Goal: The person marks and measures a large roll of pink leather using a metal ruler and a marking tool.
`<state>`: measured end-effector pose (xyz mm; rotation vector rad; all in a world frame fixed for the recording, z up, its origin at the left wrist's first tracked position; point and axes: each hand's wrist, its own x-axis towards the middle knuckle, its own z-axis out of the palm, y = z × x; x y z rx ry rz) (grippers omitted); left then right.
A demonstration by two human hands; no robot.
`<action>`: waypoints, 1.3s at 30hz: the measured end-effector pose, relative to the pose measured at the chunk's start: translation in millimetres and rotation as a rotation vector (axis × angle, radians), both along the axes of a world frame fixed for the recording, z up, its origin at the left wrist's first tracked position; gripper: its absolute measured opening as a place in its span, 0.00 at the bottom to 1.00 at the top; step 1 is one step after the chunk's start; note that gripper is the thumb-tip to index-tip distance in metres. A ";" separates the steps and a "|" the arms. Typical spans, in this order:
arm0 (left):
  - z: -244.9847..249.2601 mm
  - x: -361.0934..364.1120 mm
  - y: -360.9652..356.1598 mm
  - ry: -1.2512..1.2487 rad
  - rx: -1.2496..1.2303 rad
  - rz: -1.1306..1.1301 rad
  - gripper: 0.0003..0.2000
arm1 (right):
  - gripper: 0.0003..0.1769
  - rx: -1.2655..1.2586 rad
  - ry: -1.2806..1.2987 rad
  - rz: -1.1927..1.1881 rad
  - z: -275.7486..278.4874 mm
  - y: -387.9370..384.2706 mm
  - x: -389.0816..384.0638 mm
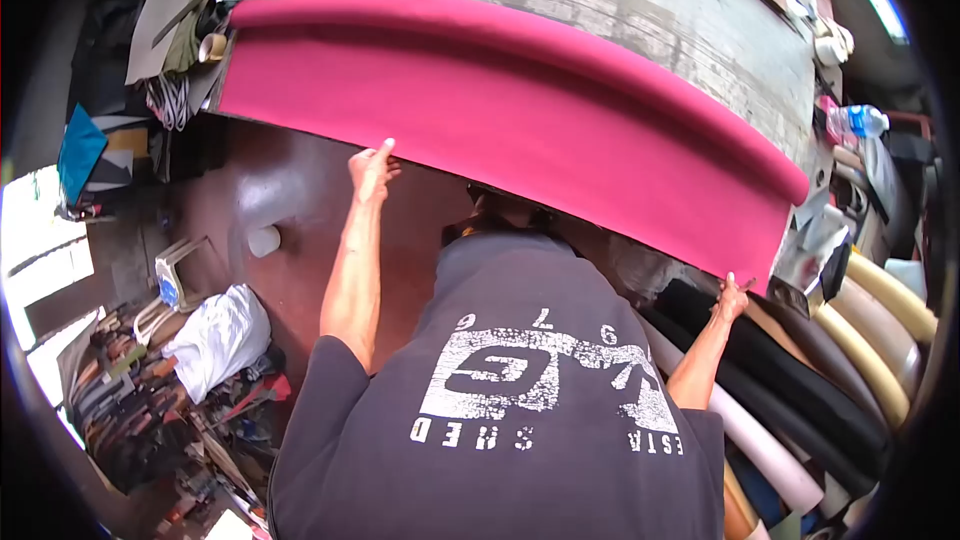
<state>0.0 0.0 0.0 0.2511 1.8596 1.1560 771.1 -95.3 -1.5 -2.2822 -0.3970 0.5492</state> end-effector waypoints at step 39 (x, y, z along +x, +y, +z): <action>-41.4 -413.2 98.1 1.062 -0.278 0.496 0.16 | 0.23 0.190 -0.768 1.434 110.7 332.9 -675.1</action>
